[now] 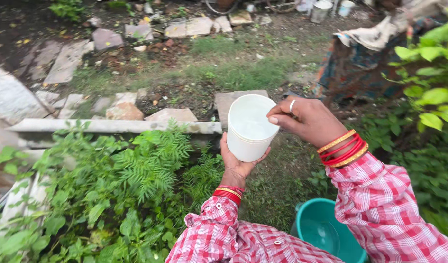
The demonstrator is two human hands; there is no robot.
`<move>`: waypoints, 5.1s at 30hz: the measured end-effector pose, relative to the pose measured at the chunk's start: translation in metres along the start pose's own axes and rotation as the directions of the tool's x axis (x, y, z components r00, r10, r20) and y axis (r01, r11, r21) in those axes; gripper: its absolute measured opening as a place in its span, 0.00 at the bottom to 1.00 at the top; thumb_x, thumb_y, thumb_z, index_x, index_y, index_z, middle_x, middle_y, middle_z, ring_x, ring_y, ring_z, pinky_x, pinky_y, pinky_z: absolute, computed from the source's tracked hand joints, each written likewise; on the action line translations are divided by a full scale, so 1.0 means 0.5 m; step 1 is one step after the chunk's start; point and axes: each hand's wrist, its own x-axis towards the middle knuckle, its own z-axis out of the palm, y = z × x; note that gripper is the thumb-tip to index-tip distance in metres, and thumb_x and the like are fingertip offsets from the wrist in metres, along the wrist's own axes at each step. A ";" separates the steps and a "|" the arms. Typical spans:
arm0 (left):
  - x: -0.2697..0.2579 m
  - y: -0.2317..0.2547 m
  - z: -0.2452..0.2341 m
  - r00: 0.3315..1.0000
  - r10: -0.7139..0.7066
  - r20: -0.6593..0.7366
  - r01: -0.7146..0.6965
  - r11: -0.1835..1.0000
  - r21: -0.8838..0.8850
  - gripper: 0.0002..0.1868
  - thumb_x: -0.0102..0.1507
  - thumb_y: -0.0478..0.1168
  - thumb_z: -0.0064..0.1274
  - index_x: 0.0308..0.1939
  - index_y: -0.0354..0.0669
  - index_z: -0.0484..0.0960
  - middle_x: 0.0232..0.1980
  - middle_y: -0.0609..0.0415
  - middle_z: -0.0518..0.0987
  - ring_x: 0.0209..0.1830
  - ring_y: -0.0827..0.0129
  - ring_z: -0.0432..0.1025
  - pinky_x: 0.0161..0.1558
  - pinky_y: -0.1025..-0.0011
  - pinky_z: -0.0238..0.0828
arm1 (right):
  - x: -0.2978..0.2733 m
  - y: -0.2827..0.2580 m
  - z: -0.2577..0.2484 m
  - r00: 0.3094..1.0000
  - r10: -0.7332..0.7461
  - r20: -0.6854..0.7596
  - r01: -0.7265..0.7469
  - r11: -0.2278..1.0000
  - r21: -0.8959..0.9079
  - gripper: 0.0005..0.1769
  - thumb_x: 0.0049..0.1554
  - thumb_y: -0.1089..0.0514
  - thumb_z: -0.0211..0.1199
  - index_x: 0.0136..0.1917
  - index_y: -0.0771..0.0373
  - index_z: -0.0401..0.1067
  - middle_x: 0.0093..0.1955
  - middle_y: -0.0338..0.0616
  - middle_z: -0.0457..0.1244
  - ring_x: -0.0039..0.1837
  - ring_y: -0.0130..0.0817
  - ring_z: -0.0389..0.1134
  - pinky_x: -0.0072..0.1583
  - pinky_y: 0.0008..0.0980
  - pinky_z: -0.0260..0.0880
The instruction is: The person holds a white plastic container and uses their fingers to sprinkle material onto green plants in a garden, then dips the container into a blue bucket of water.
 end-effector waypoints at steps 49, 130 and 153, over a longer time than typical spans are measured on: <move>-0.307 0.430 -0.211 0.605 0.688 -0.401 -0.765 0.643 -0.050 0.41 0.58 0.73 0.35 0.69 0.60 0.71 0.69 0.48 0.73 0.63 0.42 0.69 0.51 0.40 0.70 | 0.576 -0.233 0.626 0.850 -0.327 0.412 0.212 0.930 0.300 0.22 0.61 0.40 0.59 0.48 0.60 0.81 0.41 0.49 0.72 0.42 0.43 0.74 0.48 0.43 0.76; -0.516 0.439 -0.399 0.423 0.692 -0.585 -0.842 0.539 0.029 0.41 0.62 0.72 0.33 0.70 0.55 0.71 0.68 0.48 0.74 0.65 0.46 0.70 0.58 0.34 0.68 | 0.407 -0.299 0.984 0.363 -0.317 0.876 -0.295 0.853 0.431 0.17 0.63 0.48 0.64 0.47 0.66 0.78 0.34 0.34 0.62 0.33 0.22 0.58 0.33 0.24 0.57; -0.361 0.505 -0.405 0.515 0.685 -0.515 -0.763 0.640 0.090 0.42 0.62 0.72 0.33 0.71 0.54 0.70 0.69 0.49 0.74 0.65 0.46 0.71 0.52 0.40 0.71 | 0.505 -0.225 0.839 0.481 -0.032 0.876 -0.489 0.820 0.298 0.22 0.61 0.40 0.62 0.37 0.59 0.73 0.26 0.31 0.56 0.26 0.20 0.52 0.29 0.24 0.51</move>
